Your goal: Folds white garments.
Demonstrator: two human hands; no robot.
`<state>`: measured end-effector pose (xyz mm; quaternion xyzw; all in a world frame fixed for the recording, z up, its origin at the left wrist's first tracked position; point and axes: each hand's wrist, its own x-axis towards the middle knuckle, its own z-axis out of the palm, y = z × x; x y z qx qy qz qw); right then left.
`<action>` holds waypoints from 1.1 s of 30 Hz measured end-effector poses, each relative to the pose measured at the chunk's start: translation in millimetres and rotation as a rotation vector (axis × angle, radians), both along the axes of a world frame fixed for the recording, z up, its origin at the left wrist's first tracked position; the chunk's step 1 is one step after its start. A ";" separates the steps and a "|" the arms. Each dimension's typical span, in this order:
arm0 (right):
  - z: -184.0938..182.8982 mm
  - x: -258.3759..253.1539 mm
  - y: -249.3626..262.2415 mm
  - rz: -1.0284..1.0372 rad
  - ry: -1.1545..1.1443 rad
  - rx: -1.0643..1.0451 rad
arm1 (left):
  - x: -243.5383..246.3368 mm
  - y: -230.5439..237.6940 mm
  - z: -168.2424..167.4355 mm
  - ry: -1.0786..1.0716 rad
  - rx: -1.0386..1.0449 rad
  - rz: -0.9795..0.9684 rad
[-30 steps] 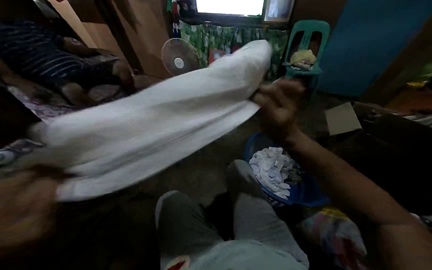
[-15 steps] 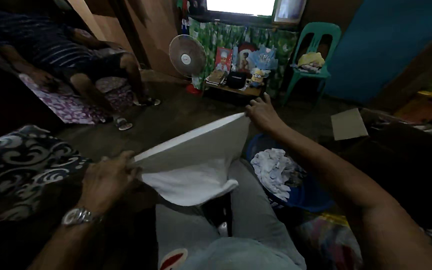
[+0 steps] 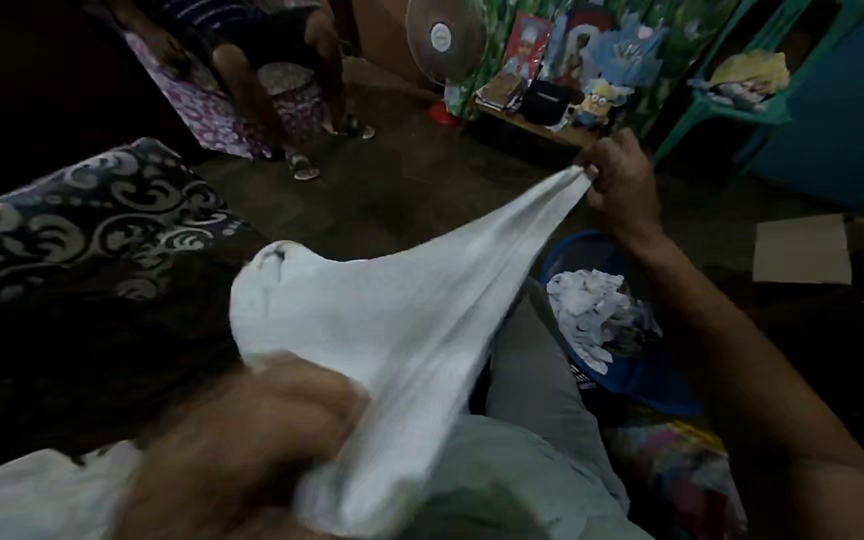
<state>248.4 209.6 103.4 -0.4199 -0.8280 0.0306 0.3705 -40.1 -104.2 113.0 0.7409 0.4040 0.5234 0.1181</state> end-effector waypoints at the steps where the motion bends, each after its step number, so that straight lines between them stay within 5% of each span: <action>1: -14.4 3.6 4.4 0.011 -0.014 -0.088 | 27.6 -1.8 -9.6 0.020 -0.079 -0.118; 5: -74.7 17.9 22.6 -0.042 -0.146 -0.406 | 110.3 19.7 -82.8 0.172 -0.286 -0.480; 7: -108.9 25.7 25.0 -0.116 -0.277 -0.538 | 122.0 32.4 -111.8 0.271 -0.523 -0.744; 9: -140.6 33.9 18.3 -0.165 -0.356 -0.675 | 117.1 42.1 -131.3 0.258 -0.608 -0.769; 14: -172.5 41.0 -28.5 -0.091 -0.128 -0.879 | 43.6 62.1 -151.6 0.169 -0.744 -0.116; 19: -191.9 39.8 -69.9 -0.195 0.127 -1.219 | -33.7 88.0 -195.7 -0.312 -0.992 0.631; 22: -196.8 31.5 -88.2 -0.240 0.325 -1.258 | -55.3 110.9 -226.6 -0.678 -1.192 0.726; 27: -193.9 16.5 -95.3 -0.301 0.635 -1.279 | -51.7 148.4 -234.9 -1.013 -1.242 0.546; 33: -187.8 17.0 -88.1 -0.335 0.782 -1.251 | -69.1 154.3 -235.1 -0.561 -1.106 0.788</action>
